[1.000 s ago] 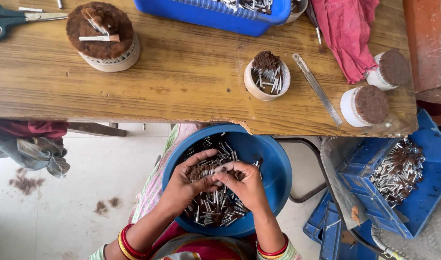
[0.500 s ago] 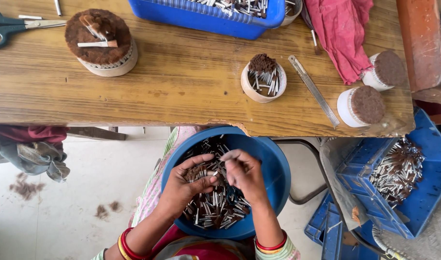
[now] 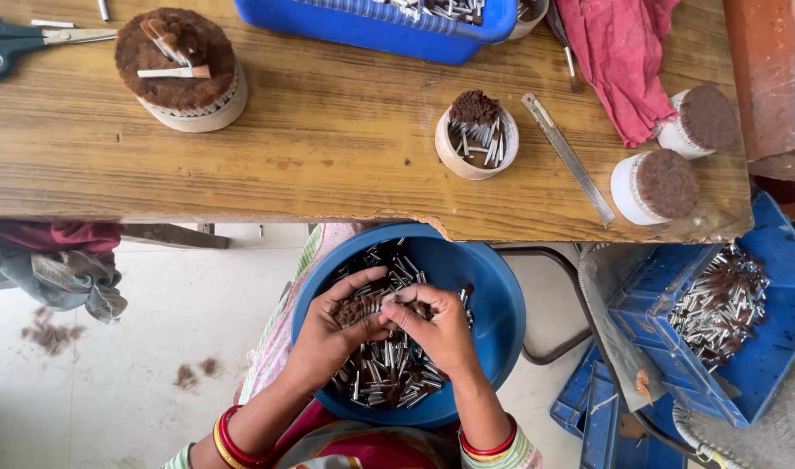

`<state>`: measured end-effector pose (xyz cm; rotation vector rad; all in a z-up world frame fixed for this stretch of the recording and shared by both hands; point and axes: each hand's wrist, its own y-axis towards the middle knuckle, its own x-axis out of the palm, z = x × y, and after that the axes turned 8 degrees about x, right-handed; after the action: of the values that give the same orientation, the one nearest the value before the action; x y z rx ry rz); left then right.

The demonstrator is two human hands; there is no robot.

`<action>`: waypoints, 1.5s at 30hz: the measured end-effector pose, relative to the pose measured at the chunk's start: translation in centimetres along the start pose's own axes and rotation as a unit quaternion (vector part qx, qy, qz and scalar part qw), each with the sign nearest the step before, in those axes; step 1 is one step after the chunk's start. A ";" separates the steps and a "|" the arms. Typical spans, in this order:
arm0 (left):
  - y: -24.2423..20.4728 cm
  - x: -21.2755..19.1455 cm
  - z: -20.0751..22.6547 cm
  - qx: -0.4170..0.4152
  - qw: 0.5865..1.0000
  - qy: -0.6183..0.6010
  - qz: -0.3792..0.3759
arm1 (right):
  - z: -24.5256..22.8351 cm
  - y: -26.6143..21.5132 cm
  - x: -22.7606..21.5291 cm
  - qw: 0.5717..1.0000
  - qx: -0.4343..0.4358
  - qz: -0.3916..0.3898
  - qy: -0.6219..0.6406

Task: The person sits and sorts small metal pins from a blue bowl, picking them up and placing them into a blue tray on the table. They also use scissors to cut a small piece from a pin and place it into a small container.

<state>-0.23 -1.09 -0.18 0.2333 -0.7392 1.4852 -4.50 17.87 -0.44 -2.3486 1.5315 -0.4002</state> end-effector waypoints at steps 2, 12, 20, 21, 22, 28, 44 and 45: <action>0.4 0.2 -0.2 0.019 1.000 0.009 -0.012 | 0.8 0.3 -0.7 0.994 -0.055 0.075 -0.061; 0.1 -0.4 -1.1 -0.007 0.998 -0.040 -0.057 | 0.6 -1.3 -1.7 0.999 -0.014 -0.032 -0.007; 0.3 -1.3 -1.4 -0.064 0.995 -0.062 -0.053 | 5.9 -3.5 -5.9 0.981 -0.012 0.096 -0.165; 0.3 -1.3 -1.4 -0.063 0.995 -0.063 -0.053 | 4.7 -3.6 -4.6 0.981 -0.013 0.096 -0.166; 0.3 -1.2 -1.3 -0.072 0.994 -0.067 -0.053 | 3.4 -3.7 -3.4 0.931 -0.012 0.154 -0.331; 0.1 -0.9 -0.9 -0.075 0.995 -0.054 -0.044 | 4.0 -4.5 -2.5 0.794 0.072 0.130 -0.589; -0.5 -0.3 3.0 0.034 0.976 0.161 -0.141 | -7.2 -6.8 -5.5 0.946 0.147 -0.031 -0.287; -0.5 -0.4 3.1 0.033 0.976 0.162 -0.140 | -7.4 -6.6 -5.3 0.946 0.147 -0.032 -0.287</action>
<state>-0.65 -3.17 2.09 0.1350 -0.3768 1.2397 -3.95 24.52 8.65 -2.0344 1.0412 0.0486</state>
